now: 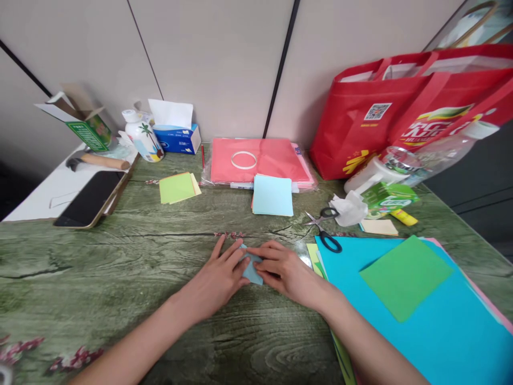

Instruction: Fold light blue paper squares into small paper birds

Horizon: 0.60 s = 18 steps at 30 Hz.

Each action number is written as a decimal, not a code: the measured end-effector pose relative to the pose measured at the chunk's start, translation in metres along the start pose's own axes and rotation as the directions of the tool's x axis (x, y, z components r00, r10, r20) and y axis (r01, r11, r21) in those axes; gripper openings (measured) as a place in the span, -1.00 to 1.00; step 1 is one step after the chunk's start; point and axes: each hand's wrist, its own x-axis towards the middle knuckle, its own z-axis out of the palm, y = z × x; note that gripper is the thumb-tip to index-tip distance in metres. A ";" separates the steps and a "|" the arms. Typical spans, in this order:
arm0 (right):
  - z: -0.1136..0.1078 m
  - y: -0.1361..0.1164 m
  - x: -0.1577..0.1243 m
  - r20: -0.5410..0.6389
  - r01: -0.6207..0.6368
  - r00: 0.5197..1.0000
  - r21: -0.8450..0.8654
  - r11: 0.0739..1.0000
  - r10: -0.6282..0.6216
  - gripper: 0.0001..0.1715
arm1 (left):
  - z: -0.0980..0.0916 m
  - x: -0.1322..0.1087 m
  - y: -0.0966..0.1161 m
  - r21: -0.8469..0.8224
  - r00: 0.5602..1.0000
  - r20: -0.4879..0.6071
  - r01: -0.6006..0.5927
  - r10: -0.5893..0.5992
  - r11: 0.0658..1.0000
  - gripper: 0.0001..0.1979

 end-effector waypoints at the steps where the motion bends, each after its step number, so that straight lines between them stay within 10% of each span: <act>1: 0.000 0.000 0.000 -0.003 0.000 1.000 -0.002 1.000 0.000 -0.84 | 0.000 0.000 0.000 0.005 1.000 0.001 0.007 -0.007 1.000 -0.68; 18: 0.005 0.004 0.000 -0.067 -0.027 0.997 0.066 0.997 0.032 -0.78 | -0.002 0.000 0.004 0.079 1.000 -0.026 0.008 -0.006 0.997 -0.63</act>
